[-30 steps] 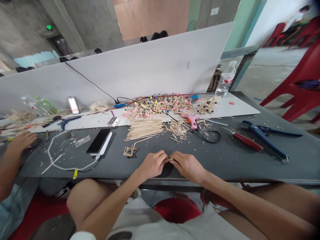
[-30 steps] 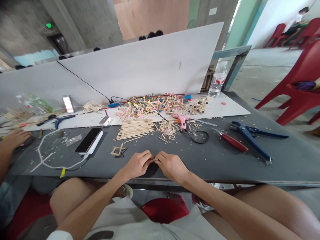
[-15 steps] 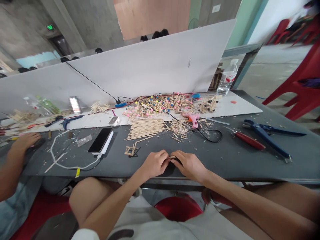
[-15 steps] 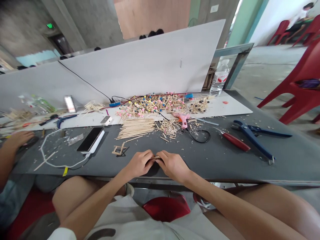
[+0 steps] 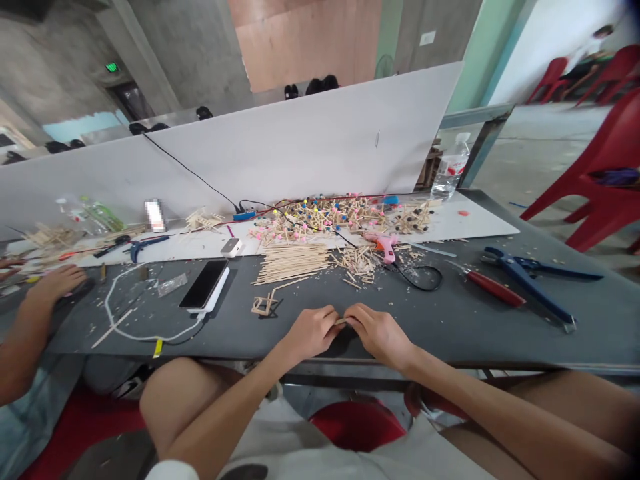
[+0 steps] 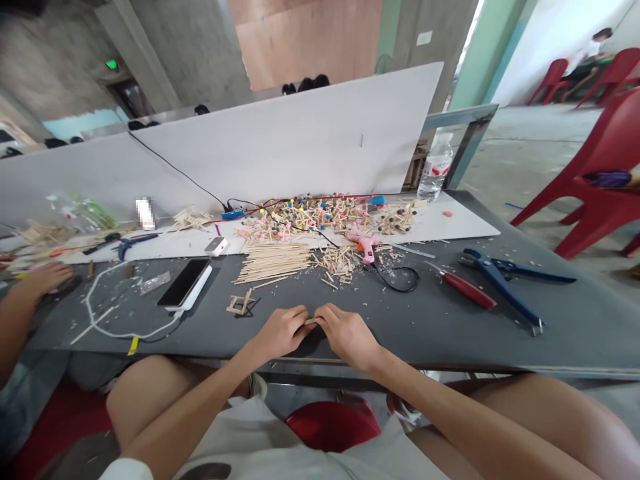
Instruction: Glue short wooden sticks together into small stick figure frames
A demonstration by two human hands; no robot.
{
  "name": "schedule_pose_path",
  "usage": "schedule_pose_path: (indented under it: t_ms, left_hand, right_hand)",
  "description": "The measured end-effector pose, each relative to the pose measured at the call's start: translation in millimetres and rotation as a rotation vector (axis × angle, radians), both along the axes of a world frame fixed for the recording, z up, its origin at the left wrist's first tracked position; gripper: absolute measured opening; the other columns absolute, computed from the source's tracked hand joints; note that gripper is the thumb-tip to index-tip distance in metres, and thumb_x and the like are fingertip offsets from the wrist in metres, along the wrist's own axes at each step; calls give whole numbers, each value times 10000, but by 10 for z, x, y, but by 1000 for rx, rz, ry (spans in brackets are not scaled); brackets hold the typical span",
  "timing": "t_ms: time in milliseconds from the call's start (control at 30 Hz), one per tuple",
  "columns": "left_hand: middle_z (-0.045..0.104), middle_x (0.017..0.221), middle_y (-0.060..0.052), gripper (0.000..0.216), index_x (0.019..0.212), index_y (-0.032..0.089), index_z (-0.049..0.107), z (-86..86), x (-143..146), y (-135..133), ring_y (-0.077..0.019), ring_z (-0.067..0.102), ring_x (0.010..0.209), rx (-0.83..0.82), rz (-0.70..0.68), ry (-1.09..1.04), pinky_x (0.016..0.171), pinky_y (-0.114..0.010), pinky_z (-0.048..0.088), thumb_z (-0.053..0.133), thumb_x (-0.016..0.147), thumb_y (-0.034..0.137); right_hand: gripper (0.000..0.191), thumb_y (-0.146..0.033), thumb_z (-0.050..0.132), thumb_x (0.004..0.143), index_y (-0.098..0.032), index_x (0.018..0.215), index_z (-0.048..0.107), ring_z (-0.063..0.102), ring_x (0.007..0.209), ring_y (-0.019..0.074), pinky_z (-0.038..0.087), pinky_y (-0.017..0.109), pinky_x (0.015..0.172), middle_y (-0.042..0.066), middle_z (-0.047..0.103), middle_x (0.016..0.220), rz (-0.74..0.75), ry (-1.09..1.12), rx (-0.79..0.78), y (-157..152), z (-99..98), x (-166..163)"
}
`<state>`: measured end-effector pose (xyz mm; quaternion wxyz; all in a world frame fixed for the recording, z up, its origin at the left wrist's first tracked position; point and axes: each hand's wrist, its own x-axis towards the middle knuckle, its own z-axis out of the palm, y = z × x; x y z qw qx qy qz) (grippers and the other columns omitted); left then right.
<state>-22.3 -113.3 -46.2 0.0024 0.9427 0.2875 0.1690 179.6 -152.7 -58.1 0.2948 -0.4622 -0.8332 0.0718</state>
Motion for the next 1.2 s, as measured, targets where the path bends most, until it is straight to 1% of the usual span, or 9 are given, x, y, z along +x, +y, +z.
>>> schedule_pose_path:
  t_ms: [100,200,333,467,667,767,867,1067,1200]
  left_hand:
    - [610,785,-35,282,849,159,603,-1,-2,2,-144,609,663,-4,-3,-11,579,-246,412,428,1010,312]
    - [600,759,-34,302,802,161,581,6,-1,3,-147,599,643,-1,-2,-9,560,-251,398,426,1009,316]
    - [611,774,-32,265,827,163,559,29,5,4,-146,604,654,-31,-19,-23,560,-254,388,434,1007,312]
    - [622,787,-26,253,855,173,537,46,1,5,-146,612,667,-50,-29,-47,570,-259,384,403,1022,308]
    - [618,780,-21,255,875,178,512,52,-19,-6,-143,609,667,-62,-17,-105,593,-259,388,334,1035,265]
    - [604,759,-18,269,841,178,512,62,-15,-14,-138,593,646,-59,-16,-97,578,-253,375,350,1028,283]
    - [592,745,-19,304,789,178,516,66,-12,-14,-132,574,629,-60,-18,-72,566,-253,370,364,1022,301]
    - [593,756,-31,327,786,169,555,60,-5,-6,-132,578,637,-71,-1,-46,576,-249,396,372,1023,300]
    - [626,808,-38,257,887,169,584,66,8,-17,-143,616,694,-79,-10,-58,607,-244,430,411,1014,309]
  right_hand:
    - [175,-199,382,1020,-184,1019,556,630,796,157,445,246,672,50,643,911,29,-6,-2,1,13,2]
    - [217,-185,357,1023,-184,956,564,623,810,157,447,243,687,57,633,884,76,-41,6,18,-7,10]
    - [244,-186,342,1027,-173,928,564,613,778,154,441,249,678,56,621,858,74,-57,-10,40,-45,20]
    - [262,-198,330,1032,-170,914,561,597,750,157,422,257,651,50,612,839,81,-78,-10,33,-15,16]
    - [198,-211,381,1024,-175,969,568,593,736,145,412,246,646,41,620,865,75,-63,-17,12,33,2]
    - [248,-197,359,1025,-172,893,569,595,744,152,425,251,654,54,616,849,100,-85,3,19,16,12]
    - [258,-208,347,1029,-171,925,580,616,788,161,452,254,683,65,629,861,116,-61,-8,15,26,22]
    - [220,-227,368,1026,-184,992,581,643,768,155,470,248,678,60,665,894,49,55,-41,-27,58,32]
    - [192,-189,383,1011,-185,1004,574,652,777,159,467,245,680,53,663,883,43,46,-45,-24,17,37]
